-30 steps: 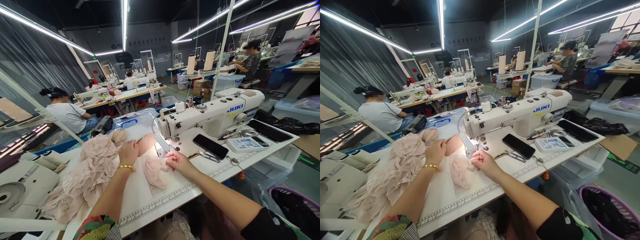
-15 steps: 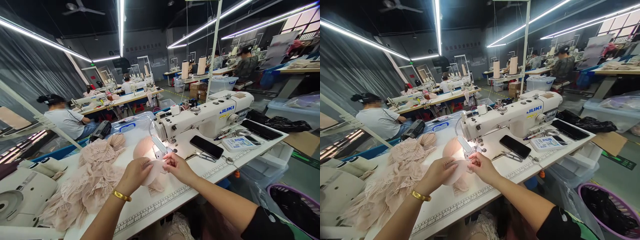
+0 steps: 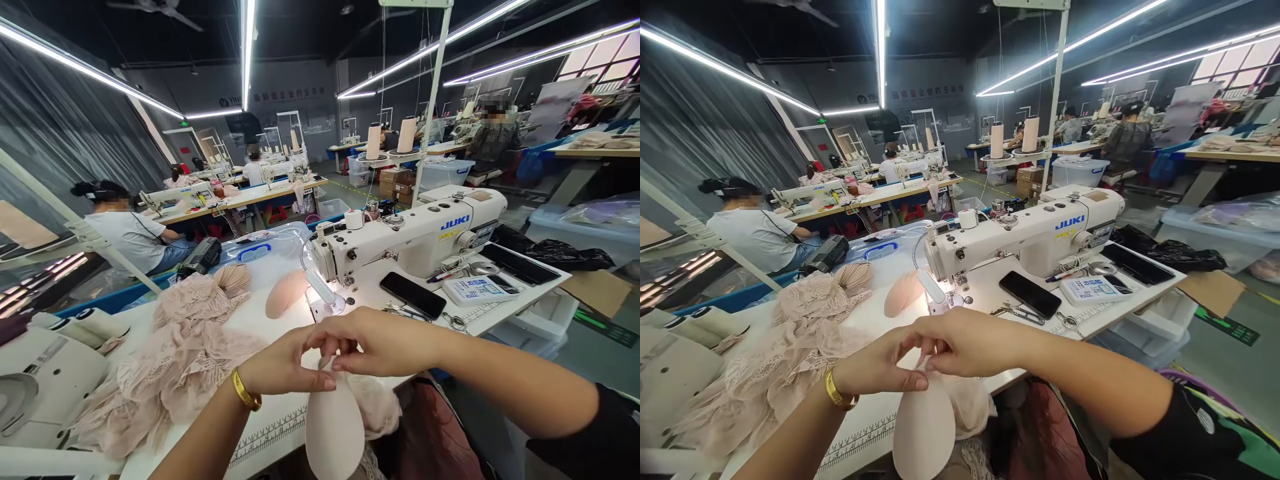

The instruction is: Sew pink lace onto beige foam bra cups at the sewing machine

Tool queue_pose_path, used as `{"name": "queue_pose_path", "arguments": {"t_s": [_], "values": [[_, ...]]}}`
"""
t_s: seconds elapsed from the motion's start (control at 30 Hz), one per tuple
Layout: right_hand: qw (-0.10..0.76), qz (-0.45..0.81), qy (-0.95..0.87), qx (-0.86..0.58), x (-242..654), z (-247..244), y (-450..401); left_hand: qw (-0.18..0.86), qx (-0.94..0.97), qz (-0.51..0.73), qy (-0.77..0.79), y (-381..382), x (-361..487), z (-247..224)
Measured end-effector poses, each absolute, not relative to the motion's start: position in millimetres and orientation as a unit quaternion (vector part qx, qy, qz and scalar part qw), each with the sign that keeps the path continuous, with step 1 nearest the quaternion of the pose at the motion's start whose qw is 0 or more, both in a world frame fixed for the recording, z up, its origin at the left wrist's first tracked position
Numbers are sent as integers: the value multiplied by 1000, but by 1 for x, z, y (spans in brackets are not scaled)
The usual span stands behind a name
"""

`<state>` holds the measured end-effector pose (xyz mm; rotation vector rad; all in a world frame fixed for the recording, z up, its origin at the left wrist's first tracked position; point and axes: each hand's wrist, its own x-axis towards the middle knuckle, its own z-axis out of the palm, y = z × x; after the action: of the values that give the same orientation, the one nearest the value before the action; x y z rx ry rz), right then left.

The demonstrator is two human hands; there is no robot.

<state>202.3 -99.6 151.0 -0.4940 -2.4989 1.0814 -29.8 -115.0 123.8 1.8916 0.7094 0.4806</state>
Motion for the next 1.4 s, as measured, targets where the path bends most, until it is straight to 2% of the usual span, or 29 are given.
{"name": "queue_pose_path", "arguments": {"t_s": [0.07,0.13,0.2,0.3,0.37,0.4,0.53,0.67,0.8,1.07,1.4], "values": [[200,334,-904,-179,202,156,-95,512,768,202,327,-118,-36,118],[257,235,-920,-181,198,151,-91,462,760,228,396,-121,-45,115],[329,112,-922,-174,191,136,-87,321,778,270,468,-124,-55,113],[402,-21,-901,-159,178,97,-77,25,826,282,488,-127,-66,108],[404,-68,-900,-145,173,65,-64,-100,853,227,459,-127,-65,98],[383,-87,-911,-130,173,50,-56,-123,867,187,444,-127,-62,92],[246,-102,-961,-67,184,8,-19,-69,919,52,385,-115,-41,68],[191,15,-976,-105,198,-5,7,-53,918,27,392,-85,-26,51],[202,73,-967,-134,205,-9,15,-92,880,32,465,-63,-25,38],[253,38,-961,-100,214,-1,14,-94,901,122,405,-63,-22,23],[214,35,-962,-163,221,3,11,-75,893,155,415,-60,-16,21]]}}
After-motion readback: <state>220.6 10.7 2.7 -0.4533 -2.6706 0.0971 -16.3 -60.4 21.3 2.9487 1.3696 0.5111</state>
